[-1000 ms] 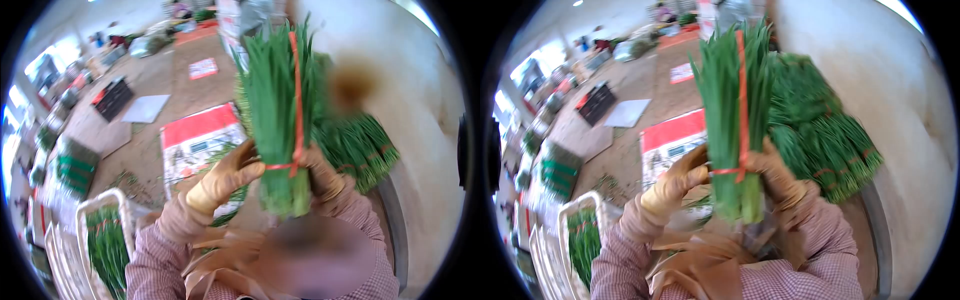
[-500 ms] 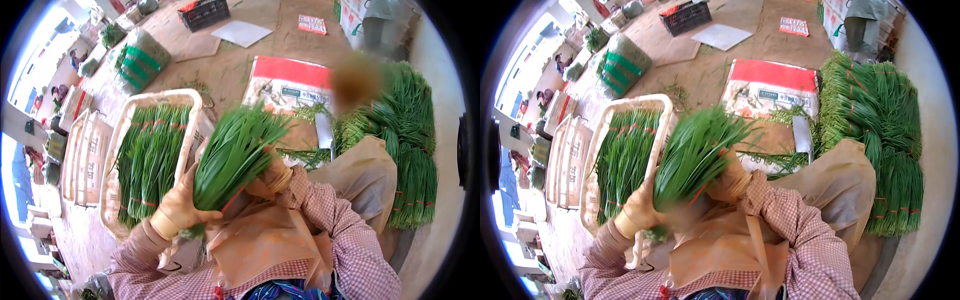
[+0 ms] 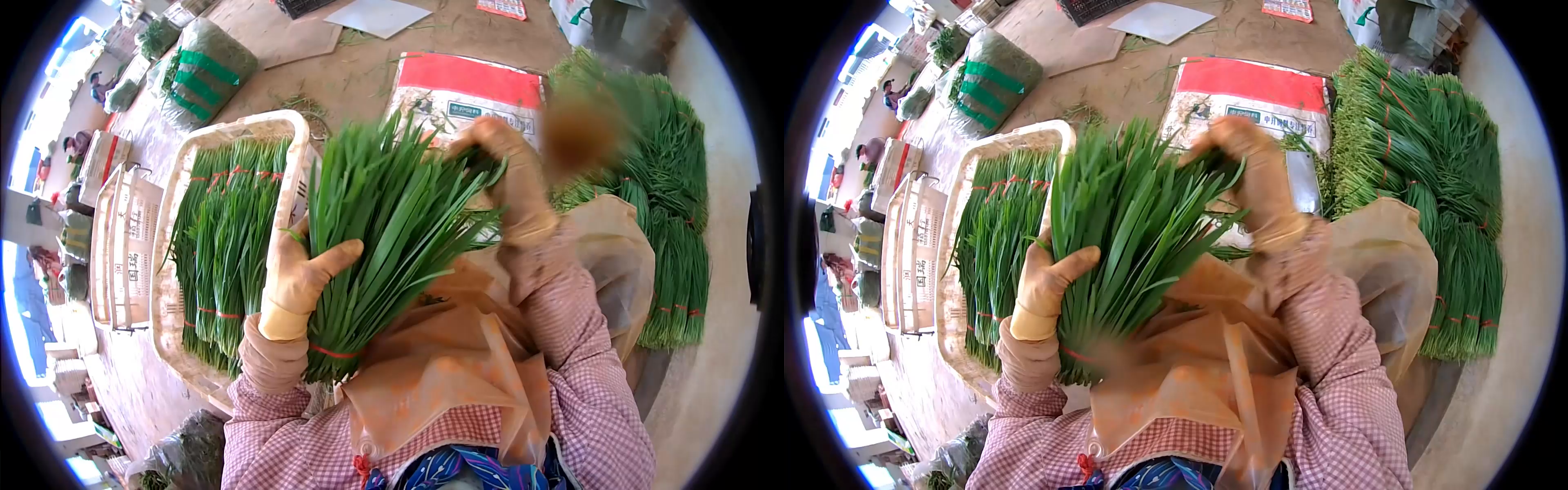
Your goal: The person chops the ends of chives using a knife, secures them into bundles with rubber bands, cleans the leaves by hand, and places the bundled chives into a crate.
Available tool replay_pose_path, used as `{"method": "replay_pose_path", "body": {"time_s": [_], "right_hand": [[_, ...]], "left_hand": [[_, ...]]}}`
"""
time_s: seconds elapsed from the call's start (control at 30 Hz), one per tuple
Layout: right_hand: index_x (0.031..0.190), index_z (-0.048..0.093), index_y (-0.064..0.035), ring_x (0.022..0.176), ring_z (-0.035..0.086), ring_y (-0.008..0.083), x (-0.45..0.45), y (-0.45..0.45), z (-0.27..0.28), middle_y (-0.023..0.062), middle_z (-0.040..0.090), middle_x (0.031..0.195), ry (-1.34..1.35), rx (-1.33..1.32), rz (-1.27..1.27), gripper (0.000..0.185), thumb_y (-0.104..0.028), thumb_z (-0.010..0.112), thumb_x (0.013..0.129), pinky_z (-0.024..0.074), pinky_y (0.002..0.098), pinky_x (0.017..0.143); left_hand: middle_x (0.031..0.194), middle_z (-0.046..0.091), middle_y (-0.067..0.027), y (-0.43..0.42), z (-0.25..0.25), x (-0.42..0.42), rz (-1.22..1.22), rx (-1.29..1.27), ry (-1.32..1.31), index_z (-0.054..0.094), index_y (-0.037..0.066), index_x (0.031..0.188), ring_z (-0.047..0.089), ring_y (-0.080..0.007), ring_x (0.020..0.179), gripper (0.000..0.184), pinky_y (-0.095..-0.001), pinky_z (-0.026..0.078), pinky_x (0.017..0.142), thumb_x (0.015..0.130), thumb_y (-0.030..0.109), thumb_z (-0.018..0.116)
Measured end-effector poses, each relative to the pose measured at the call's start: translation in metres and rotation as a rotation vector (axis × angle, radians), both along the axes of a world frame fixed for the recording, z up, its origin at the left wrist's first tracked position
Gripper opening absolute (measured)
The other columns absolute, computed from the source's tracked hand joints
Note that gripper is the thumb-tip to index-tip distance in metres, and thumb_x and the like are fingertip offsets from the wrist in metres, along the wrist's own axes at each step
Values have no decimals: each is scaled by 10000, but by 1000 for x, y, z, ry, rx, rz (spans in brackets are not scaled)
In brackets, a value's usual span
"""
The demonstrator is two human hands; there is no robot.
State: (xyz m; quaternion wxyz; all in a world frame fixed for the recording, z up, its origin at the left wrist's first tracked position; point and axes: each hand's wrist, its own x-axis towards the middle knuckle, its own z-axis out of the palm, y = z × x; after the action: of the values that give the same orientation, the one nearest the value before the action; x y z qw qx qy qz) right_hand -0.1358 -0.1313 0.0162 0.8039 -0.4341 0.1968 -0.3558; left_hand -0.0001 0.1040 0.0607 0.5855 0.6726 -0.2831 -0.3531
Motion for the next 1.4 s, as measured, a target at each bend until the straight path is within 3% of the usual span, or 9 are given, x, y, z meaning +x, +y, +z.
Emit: {"method": "replay_pose_path", "body": {"time_s": [0.07,0.13,0.2,0.3,0.37,0.47,0.73,1.23,1.4], "right_hand": [[994,635,-50,737,630,179,-13,-15,8,66,667,859,46,-77,-127,153,-189,598,944,532,320,698],[1019,620,-56,771,620,165,-26,-9,30,54,660,879,-48,-567,-445,178,-221,592,957,518,312,698],[1067,603,-71,790,622,173,-34,27,56,69,652,922,41,-724,-220,205,-239,593,950,513,311,727],[1141,616,-84,982,597,285,-13,74,51,118,626,962,-5,-1666,32,346,-317,613,885,409,478,951],[1129,627,-59,1005,566,279,-6,96,27,116,611,935,71,-1760,9,408,-375,602,873,347,529,991],[1048,647,-9,724,536,249,-18,113,2,81,562,784,423,-1829,91,427,-394,572,879,408,489,909],[1037,642,-3,657,533,226,-40,122,-10,71,544,757,379,-1763,73,376,-349,579,903,447,357,582],[1192,579,-7,980,567,319,-1,117,7,207,521,1246,262,-1634,72,512,-380,634,844,500,399,728],[1149,616,33,688,572,257,-31,138,14,114,576,723,618,-1790,351,600,-507,501,914,479,367,570]], "left_hand": [[1064,683,-97,2,1,-3,112,-35,94,593,-10,1219,636,-179,946,464,-298,500,883,774,40,717],[1036,689,-88,1,0,-4,164,-51,116,619,-1,1174,639,-171,923,407,-297,509,855,778,36,705],[1024,691,-84,1,-1,-6,184,-50,137,629,3,1158,640,-170,915,384,-299,514,843,783,43,700],[1022,689,-85,-1,0,-7,223,-17,124,638,2,1140,642,-171,898,353,-301,519,828,793,54,682],[1142,654,-123,0,3,-6,289,-101,291,411,23,1414,616,-194,1048,692,-314,483,938,775,-41,667],[1076,675,-126,18,-15,9,410,-89,448,562,-2,1229,665,-227,929,453,-333,553,836,787,-28,656],[1062,680,-133,31,-29,8,430,-171,677,574,18,1222,691,-258,873,441,-362,597,766,786,-23,624],[1069,682,-149,42,-29,-2,488,-262,549,565,-21,1235,694,-276,881,438,-380,583,822,800,-2,608],[1075,680,-169,57,-53,14,500,-337,776,571,-29,1226,697,-290,909,420,-396,596,814,811,31,595]]}}
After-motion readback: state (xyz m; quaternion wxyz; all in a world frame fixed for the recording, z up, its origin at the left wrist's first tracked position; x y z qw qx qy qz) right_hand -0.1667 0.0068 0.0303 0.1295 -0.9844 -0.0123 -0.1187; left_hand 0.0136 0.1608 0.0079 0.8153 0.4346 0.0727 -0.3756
